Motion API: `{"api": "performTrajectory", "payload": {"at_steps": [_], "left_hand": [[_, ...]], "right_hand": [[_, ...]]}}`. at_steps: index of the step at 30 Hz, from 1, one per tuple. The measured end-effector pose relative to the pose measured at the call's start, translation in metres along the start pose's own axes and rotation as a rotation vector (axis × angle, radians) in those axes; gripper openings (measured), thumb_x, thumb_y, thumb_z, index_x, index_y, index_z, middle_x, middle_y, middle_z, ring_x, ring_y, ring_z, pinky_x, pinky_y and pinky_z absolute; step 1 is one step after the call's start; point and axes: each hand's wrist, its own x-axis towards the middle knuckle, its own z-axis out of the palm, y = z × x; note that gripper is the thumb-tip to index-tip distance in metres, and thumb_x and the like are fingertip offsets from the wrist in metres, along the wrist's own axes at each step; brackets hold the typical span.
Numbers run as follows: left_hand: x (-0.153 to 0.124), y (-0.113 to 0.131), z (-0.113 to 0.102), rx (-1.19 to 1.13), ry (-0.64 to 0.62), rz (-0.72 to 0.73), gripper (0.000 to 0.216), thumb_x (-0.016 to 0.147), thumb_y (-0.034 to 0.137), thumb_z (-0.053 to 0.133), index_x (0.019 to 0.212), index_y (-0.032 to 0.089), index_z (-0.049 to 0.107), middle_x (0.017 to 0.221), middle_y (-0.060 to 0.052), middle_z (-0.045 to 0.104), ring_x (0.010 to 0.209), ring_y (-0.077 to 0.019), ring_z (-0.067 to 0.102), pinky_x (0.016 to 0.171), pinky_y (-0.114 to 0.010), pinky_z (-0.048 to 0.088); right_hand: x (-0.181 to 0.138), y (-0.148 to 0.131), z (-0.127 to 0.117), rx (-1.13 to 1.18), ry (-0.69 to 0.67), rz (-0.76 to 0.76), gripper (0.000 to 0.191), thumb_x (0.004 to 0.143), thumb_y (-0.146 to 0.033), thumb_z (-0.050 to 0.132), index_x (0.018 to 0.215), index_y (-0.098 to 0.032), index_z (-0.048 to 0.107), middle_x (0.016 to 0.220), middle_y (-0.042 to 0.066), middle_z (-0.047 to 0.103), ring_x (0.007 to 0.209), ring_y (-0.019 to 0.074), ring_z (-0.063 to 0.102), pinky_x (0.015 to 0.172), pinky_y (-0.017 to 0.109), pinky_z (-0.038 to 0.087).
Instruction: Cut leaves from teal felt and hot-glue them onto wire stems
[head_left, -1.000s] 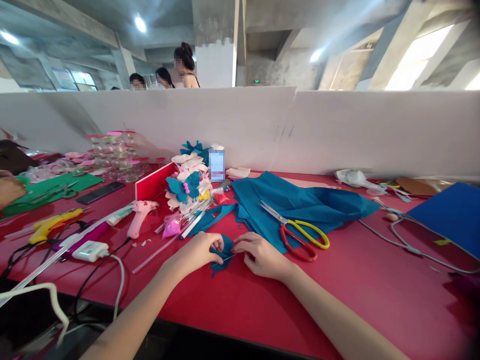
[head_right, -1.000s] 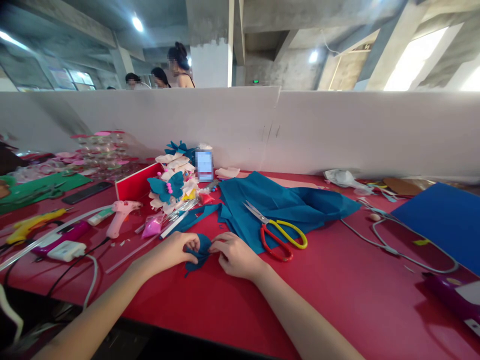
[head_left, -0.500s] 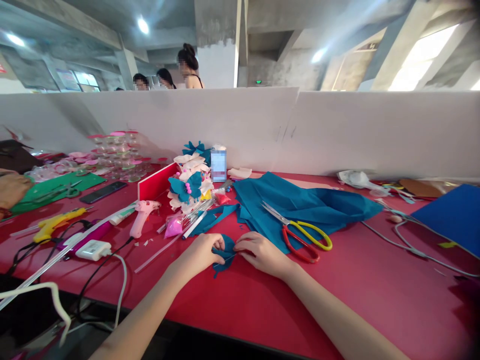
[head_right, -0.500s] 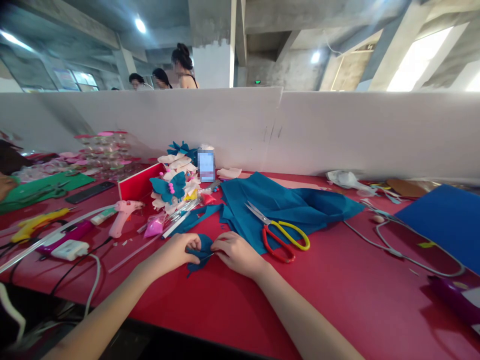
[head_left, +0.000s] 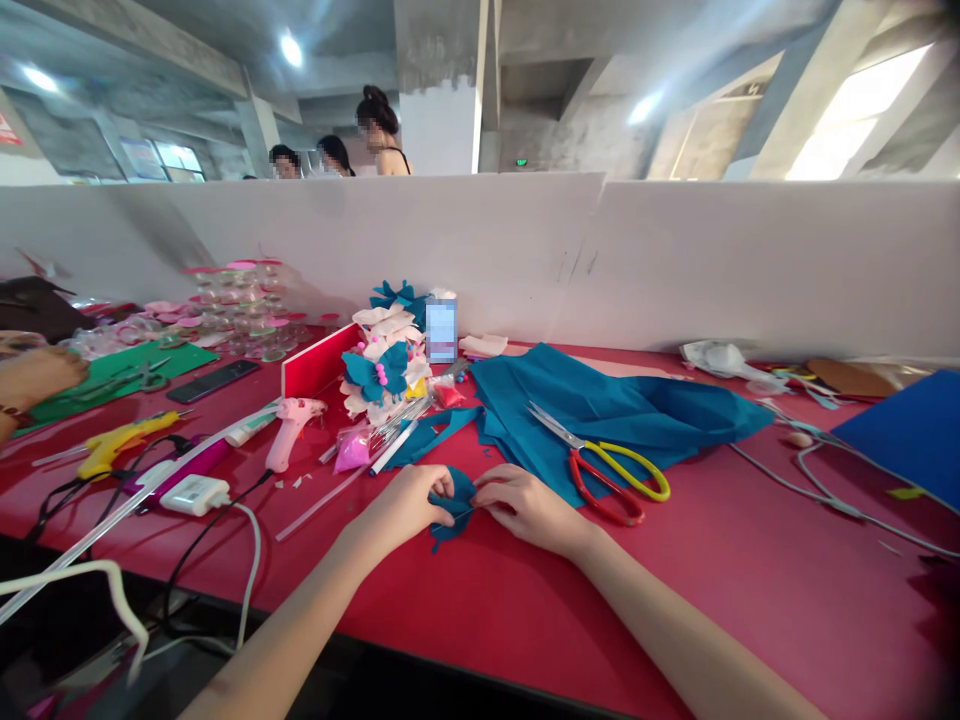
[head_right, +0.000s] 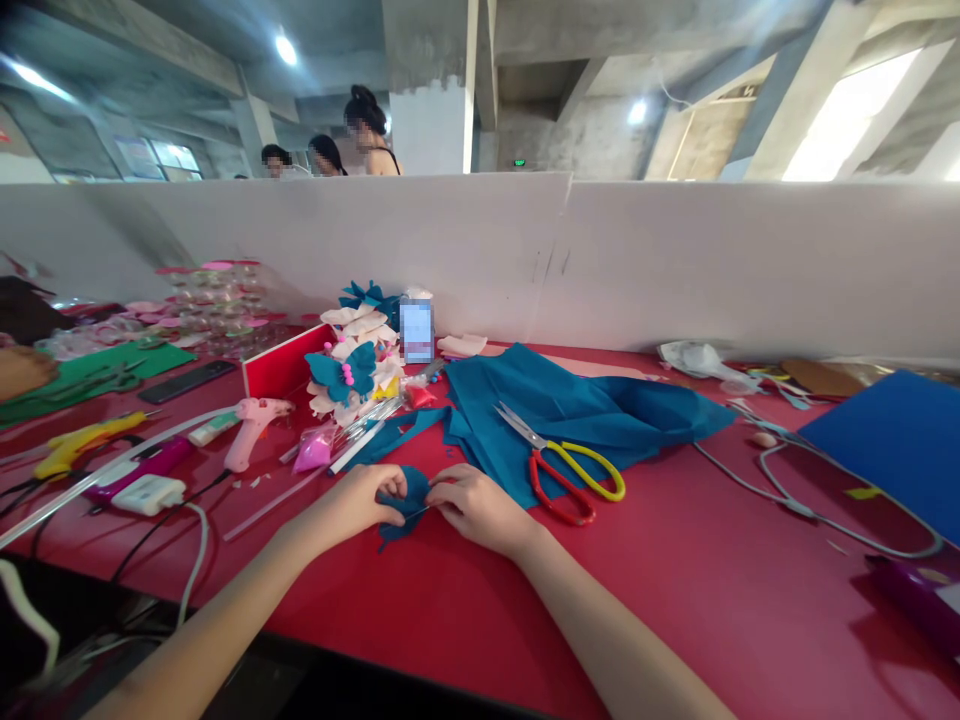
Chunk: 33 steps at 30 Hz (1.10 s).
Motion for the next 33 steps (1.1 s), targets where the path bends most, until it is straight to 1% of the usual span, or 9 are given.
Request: {"api": "performTrajectory", "payload": {"at_steps": [6, 10, 15, 18, 22, 26, 33], "left_hand": [[0.001, 0.0, 0.001, 0.002, -0.009, 0.009, 0.023, 0.058, 0.01, 0.072, 0.073, 0.018, 0.057, 0.075, 0.001, 0.065, 0.076, -0.0166, 0.062, 0.068, -0.024, 0.047], [-0.002, -0.002, 0.002, 0.0, 0.002, 0.039, 0.02, 0.061, 0.011, 0.071, 0.074, 0.018, 0.057, 0.075, 0.001, 0.066, 0.074, -0.0157, 0.062, 0.067, -0.022, 0.046], [-0.01, -0.002, 0.004, 0.045, 0.07, 0.083, 0.007, 0.075, 0.023, 0.063, 0.079, 0.019, 0.058, 0.082, -0.001, 0.067, 0.08, -0.0165, 0.062, 0.069, -0.023, 0.044], [-0.015, 0.002, 0.005, 0.129, 0.103, 0.115, 0.006, 0.081, 0.025, 0.057, 0.079, 0.02, 0.059, 0.081, -0.001, 0.068, 0.077, -0.0167, 0.063, 0.065, -0.023, 0.042], [-0.02, 0.007, 0.006, 0.173, 0.133, 0.131, 0.007, 0.083, 0.024, 0.054, 0.081, 0.02, 0.06, 0.083, -0.003, 0.069, 0.079, -0.0178, 0.064, 0.066, -0.023, 0.042], [-0.021, 0.006, 0.007, 0.177, 0.162, 0.135, 0.008, 0.083, 0.023, 0.053, 0.081, 0.02, 0.06, 0.084, -0.003, 0.069, 0.081, -0.0184, 0.065, 0.067, -0.024, 0.043], [-0.022, 0.001, 0.01, 0.163, 0.181, 0.15, 0.01, 0.084, 0.024, 0.051, 0.081, 0.021, 0.06, 0.085, -0.003, 0.07, 0.082, -0.0186, 0.065, 0.067, -0.024, 0.043]], "right_hand": [[0.001, -0.002, 0.0, -0.076, -0.015, -0.063, 0.022, 0.088, -0.009, 0.047, 0.095, -0.016, 0.067, 0.101, 0.011, 0.065, 0.098, 0.0206, 0.06, 0.084, 0.031, 0.05], [0.0, -0.002, 0.001, -0.106, -0.01, -0.097, 0.024, 0.088, -0.009, 0.045, 0.095, -0.015, 0.066, 0.097, 0.012, 0.065, 0.094, 0.021, 0.06, 0.083, 0.032, 0.05], [0.0, -0.001, 0.002, -0.037, -0.01, -0.034, 0.021, 0.085, -0.007, 0.049, 0.095, -0.016, 0.066, 0.096, 0.01, 0.065, 0.093, 0.0194, 0.061, 0.082, 0.029, 0.05], [0.001, -0.001, 0.003, -0.002, -0.01, -0.003, 0.02, 0.085, -0.009, 0.051, 0.096, -0.016, 0.067, 0.096, 0.01, 0.066, 0.091, 0.019, 0.061, 0.081, 0.029, 0.05], [0.002, -0.003, 0.003, 0.033, 0.014, 0.032, 0.021, 0.084, -0.009, 0.053, 0.099, -0.017, 0.067, 0.096, 0.009, 0.066, 0.092, 0.0189, 0.061, 0.081, 0.029, 0.05], [0.002, -0.004, 0.002, 0.034, 0.027, 0.056, 0.024, 0.082, -0.008, 0.055, 0.102, -0.017, 0.065, 0.097, 0.009, 0.067, 0.091, 0.0195, 0.061, 0.083, 0.032, 0.05], [0.003, -0.002, 0.002, 0.015, 0.033, 0.022, 0.017, 0.084, -0.01, 0.053, 0.095, -0.015, 0.066, 0.096, 0.01, 0.066, 0.091, 0.0195, 0.06, 0.082, 0.031, 0.049]]}}
